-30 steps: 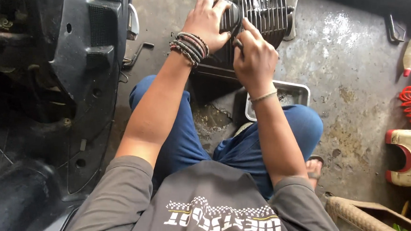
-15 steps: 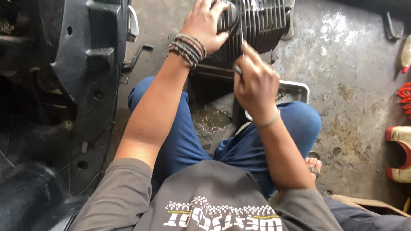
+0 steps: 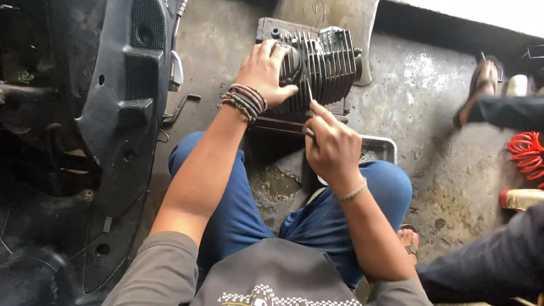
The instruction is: The person uses a screwdriver to tighten or loosen screws on a motorcycle engine block placed on a metal tray. The person holds the engine steady with one hand while manipulating the tool with the other.
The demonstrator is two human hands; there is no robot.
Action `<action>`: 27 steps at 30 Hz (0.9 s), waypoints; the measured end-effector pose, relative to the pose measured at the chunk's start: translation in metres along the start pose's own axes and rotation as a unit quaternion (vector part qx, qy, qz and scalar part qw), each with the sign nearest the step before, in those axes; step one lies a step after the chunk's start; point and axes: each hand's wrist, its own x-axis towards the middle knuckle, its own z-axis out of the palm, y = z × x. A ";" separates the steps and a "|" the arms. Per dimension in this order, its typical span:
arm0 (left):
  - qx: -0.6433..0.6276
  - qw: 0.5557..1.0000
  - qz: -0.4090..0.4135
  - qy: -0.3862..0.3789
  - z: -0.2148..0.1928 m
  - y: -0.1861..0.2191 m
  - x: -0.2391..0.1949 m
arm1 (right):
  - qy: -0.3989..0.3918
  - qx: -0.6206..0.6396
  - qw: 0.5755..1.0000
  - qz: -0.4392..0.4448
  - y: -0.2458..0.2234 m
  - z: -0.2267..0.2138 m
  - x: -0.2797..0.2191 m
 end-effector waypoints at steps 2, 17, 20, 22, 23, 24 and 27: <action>0.009 1.000 0.006 0.016 0.000 0.001 0.005 | 0.006 -0.004 1.000 -0.005 0.010 0.017 0.013; 0.036 0.998 0.029 0.034 0.017 -0.012 0.007 | -0.016 0.101 0.995 0.007 0.016 0.002 0.005; 0.033 0.998 0.040 0.033 0.014 -0.015 0.007 | -0.004 0.154 0.988 0.018 0.016 -0.007 -0.005; 0.030 0.999 0.036 0.017 0.012 -0.013 0.007 | -0.006 0.177 0.984 0.035 0.013 -0.010 -0.008; 0.030 0.999 0.033 0.019 0.011 -0.011 0.007 | 0.030 0.188 0.981 0.043 0.008 -0.012 -0.008; 0.032 0.999 0.028 0.020 0.009 -0.010 0.007 | 0.065 0.201 0.976 0.051 0.002 -0.013 -0.006; 0.021 0.999 0.026 0.025 0.008 -0.008 0.005 | 0.068 0.164 0.984 0.024 -0.009 -0.010 -0.013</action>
